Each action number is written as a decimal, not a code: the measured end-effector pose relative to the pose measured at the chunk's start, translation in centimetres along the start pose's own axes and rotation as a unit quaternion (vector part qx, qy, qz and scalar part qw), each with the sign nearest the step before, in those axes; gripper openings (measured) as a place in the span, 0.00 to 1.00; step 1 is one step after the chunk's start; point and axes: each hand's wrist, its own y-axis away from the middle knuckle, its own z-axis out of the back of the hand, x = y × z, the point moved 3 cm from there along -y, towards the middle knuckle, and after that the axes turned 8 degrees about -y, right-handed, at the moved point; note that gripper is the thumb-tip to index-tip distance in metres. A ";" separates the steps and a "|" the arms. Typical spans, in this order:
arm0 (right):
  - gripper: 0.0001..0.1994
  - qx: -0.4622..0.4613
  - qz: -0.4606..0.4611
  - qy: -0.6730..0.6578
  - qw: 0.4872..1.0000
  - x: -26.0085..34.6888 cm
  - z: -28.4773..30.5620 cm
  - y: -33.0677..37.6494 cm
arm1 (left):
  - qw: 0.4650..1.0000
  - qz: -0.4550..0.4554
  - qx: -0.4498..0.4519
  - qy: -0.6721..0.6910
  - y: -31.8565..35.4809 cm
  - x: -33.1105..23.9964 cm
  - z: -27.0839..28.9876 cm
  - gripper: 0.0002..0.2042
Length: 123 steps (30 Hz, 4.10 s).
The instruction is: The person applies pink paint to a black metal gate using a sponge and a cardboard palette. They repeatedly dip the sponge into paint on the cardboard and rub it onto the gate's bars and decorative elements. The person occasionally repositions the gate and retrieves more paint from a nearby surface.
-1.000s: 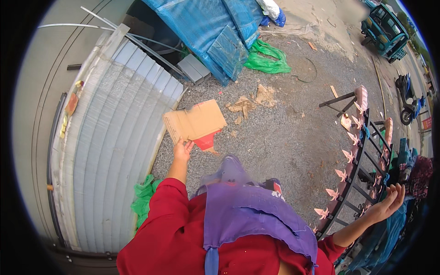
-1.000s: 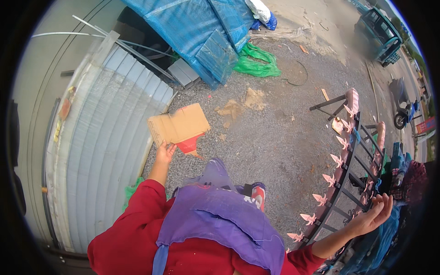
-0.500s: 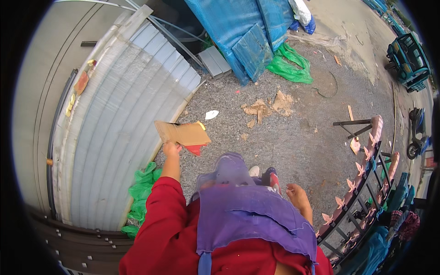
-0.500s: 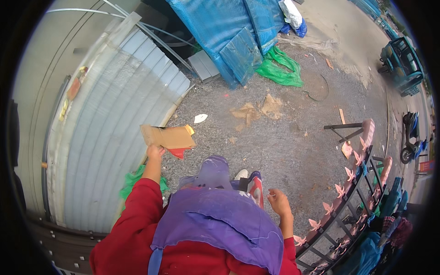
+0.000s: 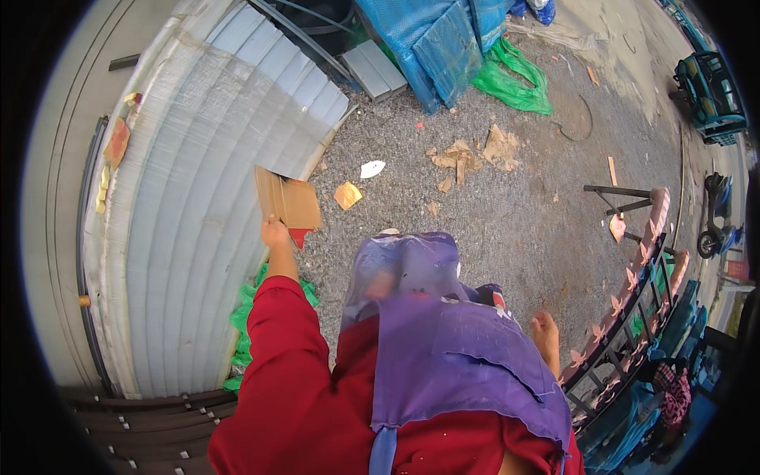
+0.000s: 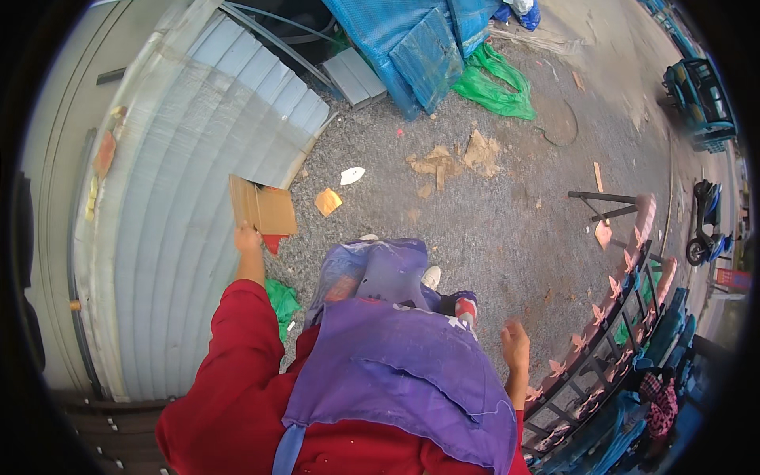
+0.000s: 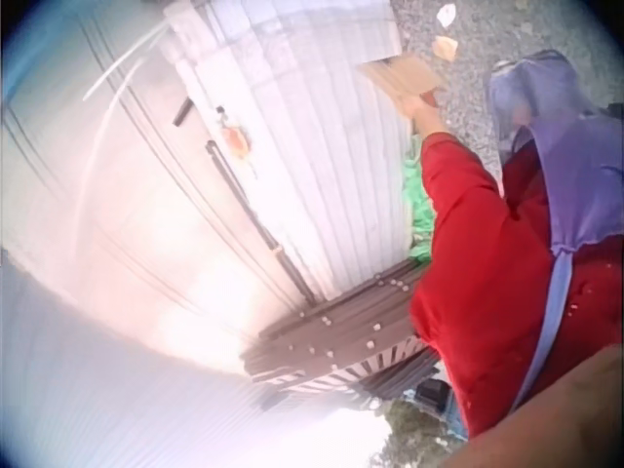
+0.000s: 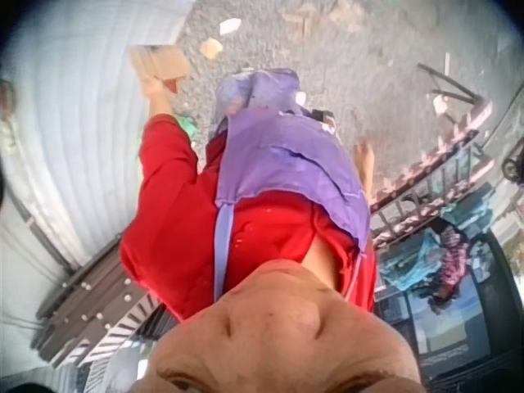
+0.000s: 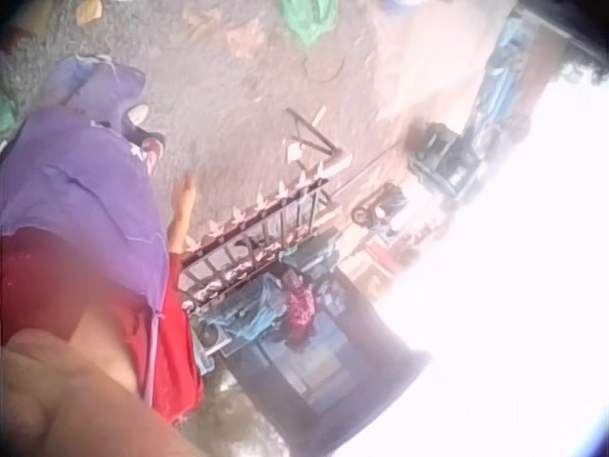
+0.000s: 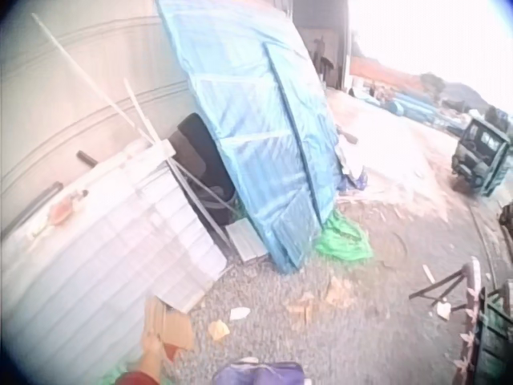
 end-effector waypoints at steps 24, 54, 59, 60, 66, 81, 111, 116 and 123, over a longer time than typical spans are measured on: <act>0.14 -0.104 -0.247 -0.211 0.940 3.9 -18.1 21.6 | 0.924 -0.212 0.203 -0.247 -3.4 -13.2 -8.8 0.24; 0.10 -0.555 -0.405 -0.541 0.485 -19.6 -48.8 58.7 | 0.438 -0.519 0.658 -0.327 61.1 -2.4 -9.8 0.17; 0.12 -0.576 -0.359 -0.480 0.556 -24.4 -33.5 59.3 | 0.452 -0.484 0.660 -0.354 66.9 0.9 -13.4 0.16; 0.12 -0.577 -0.358 -0.472 0.562 -25.4 -31.1 59.8 | 0.456 -0.468 0.664 -0.364 68.5 2.0 -13.2 0.16; 0.12 -0.538 -0.331 -0.413 0.656 -31.3 -18.4 58.0 | 0.458 -0.411 0.698 -0.366 74.2 4.3 -11.7 0.17; 0.08 -0.113 -0.111 -0.297 0.941 -37.1 -3.3 47.2 | 0.770 -0.178 0.581 -0.196 53.3 15.8 7.3 0.16; 0.12 0.259 0.108 0.068 0.957 9.2 -27.1 11.2 | 0.856 0.132 0.244 0.435 -4.0 -4.5 22.3 0.21; 0.13 0.250 0.234 0.115 0.933 23.7 -31.3 4.3 | 0.855 0.119 0.192 0.466 -12.8 -7.9 24.5 0.23; 0.12 0.299 0.330 0.098 0.890 45.4 -41.9 -1.2 | 0.835 0.100 0.127 0.526 -29.8 -14.4 24.9 0.27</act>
